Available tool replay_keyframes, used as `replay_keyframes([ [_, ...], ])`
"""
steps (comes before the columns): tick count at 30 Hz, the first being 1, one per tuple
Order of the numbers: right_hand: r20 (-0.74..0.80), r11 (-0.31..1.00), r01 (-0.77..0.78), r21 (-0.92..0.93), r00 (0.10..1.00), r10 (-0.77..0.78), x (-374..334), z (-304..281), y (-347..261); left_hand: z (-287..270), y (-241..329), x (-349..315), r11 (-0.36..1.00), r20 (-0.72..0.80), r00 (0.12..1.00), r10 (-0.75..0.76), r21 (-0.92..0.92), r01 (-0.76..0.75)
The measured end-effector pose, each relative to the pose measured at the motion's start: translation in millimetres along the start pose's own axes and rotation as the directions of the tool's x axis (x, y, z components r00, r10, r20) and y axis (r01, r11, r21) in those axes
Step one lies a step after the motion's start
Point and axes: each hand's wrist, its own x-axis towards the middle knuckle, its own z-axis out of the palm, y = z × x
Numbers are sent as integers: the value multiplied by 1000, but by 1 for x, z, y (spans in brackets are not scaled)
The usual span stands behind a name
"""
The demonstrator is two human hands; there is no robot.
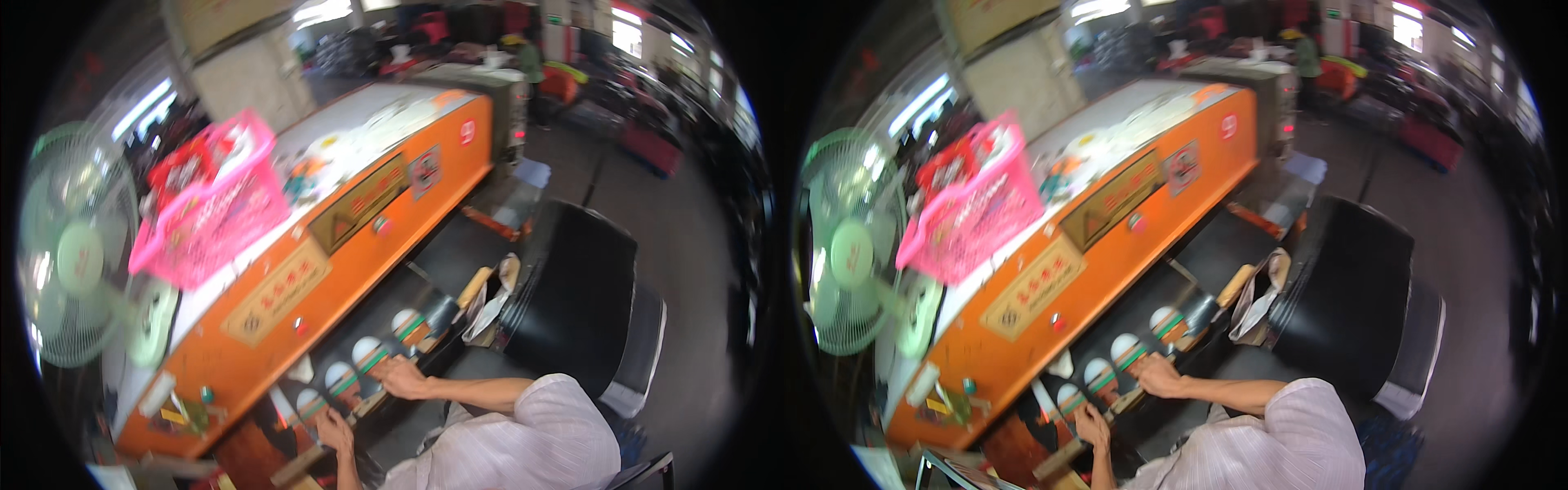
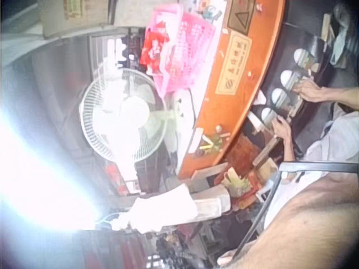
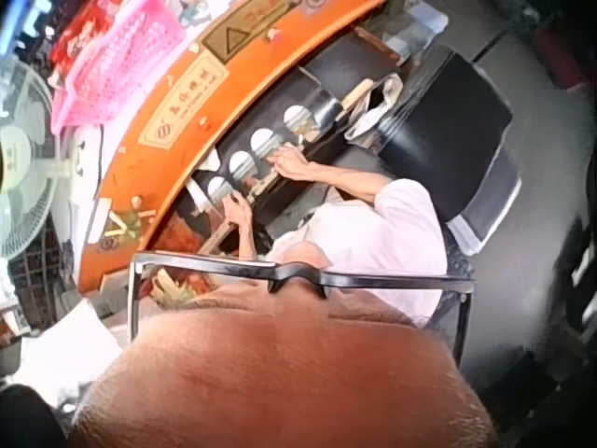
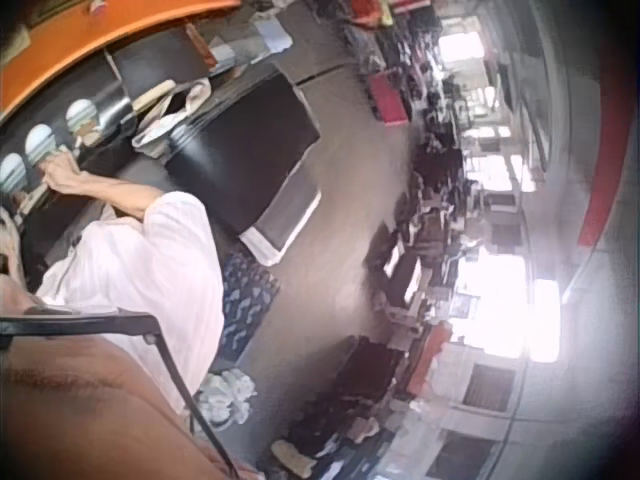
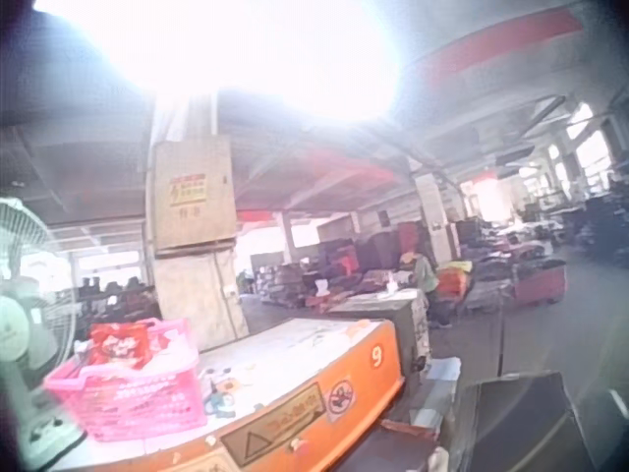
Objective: The person picks white shoe insole pieces from a wooden board and places them on a conveyor belt. They then apply black adhesive sheets to the insoles using a roller and press them down. The person repeats this process for multiple insoles, handling each one individually.
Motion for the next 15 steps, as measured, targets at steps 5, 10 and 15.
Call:
replay_keyframes([
  [5,-259,961,-26,274,961,100,19,-10,-40,-42,4,-33,945,-94,949,302,158,-285],
  [10,-1,977,54,206,998,-55,80,38,-101,-52,3,12,1000,-72,997,22,3,-22],
  [15,5,969,61,237,998,-64,71,68,-128,-35,-5,1,981,124,986,-115,-144,132],
])
